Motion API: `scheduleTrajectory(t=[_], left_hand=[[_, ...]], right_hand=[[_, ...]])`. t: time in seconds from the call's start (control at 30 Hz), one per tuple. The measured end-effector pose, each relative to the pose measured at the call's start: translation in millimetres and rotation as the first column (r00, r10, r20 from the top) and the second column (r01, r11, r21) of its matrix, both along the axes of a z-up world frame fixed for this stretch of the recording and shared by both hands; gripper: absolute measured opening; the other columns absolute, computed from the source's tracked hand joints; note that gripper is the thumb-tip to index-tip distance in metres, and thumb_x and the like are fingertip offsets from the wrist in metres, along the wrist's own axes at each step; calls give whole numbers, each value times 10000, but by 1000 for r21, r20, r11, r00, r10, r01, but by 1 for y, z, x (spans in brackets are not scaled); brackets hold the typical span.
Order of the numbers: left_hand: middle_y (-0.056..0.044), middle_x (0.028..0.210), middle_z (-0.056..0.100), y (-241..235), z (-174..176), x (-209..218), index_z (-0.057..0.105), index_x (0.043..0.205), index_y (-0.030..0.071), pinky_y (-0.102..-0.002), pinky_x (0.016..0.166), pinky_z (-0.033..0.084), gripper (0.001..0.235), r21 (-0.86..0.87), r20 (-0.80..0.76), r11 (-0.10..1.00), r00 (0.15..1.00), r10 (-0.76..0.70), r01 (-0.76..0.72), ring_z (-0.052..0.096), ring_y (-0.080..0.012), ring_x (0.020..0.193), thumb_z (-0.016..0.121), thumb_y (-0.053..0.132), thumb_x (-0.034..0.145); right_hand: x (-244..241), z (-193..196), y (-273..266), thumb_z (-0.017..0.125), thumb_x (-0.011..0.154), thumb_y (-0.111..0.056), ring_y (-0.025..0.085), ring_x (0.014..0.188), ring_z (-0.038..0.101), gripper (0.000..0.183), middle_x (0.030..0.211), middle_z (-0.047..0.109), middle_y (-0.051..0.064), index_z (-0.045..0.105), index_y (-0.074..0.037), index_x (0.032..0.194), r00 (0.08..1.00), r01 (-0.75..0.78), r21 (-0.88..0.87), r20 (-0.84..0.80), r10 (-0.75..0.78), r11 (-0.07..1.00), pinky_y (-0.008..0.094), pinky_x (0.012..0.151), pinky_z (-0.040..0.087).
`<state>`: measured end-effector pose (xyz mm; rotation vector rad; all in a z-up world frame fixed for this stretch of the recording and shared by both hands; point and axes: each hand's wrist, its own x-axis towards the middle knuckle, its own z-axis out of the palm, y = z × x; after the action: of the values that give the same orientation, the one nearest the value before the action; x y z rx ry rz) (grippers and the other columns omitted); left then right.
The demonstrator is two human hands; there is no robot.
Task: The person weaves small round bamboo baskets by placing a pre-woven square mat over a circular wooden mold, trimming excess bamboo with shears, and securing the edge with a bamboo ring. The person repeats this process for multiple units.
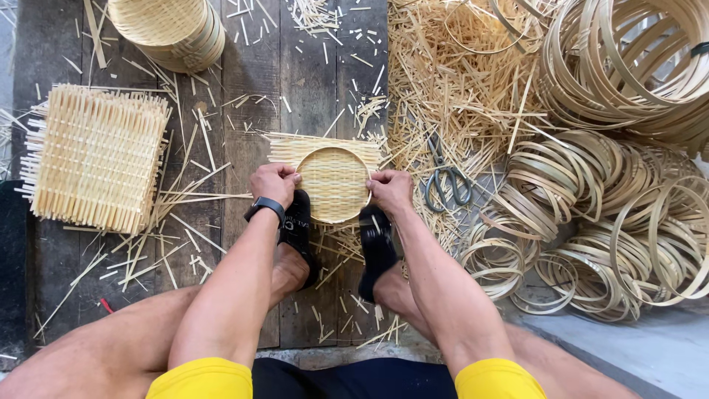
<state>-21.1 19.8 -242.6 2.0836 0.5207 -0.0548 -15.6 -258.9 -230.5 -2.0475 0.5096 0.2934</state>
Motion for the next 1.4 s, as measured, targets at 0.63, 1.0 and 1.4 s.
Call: scheduleTrajectory(t=[0.63,1.0,1.4], left_hand=[[-79,1174,711,-38,13,69,816,1084,173,-448,975,450,208,225,265,821,778,-569,524,564,-303,1057,691,296,973],[-100,1165,660,-37,6,70,807,1003,167,-420,907,496,189,131,364,880,804,-470,456,606,-311,1048,704,313,941],[-79,796,773,-41,-1,78,811,1008,96,-307,613,544,220,-226,82,907,935,-345,355,694,-142,666,701,274,939]], right_hand=[[-24,76,106,781,660,-461,462,1528,54,1214,1609,113,332,191,115,1551,479,-692,-692,-229,848,204,558,1259,60],[-16,49,91,796,656,-435,424,1443,258,943,1502,355,257,487,49,1404,506,-667,-629,9,862,398,569,1210,169],[69,-6,51,676,989,-192,133,743,686,154,858,754,59,782,-91,1037,857,-397,-9,354,374,918,271,679,549]])
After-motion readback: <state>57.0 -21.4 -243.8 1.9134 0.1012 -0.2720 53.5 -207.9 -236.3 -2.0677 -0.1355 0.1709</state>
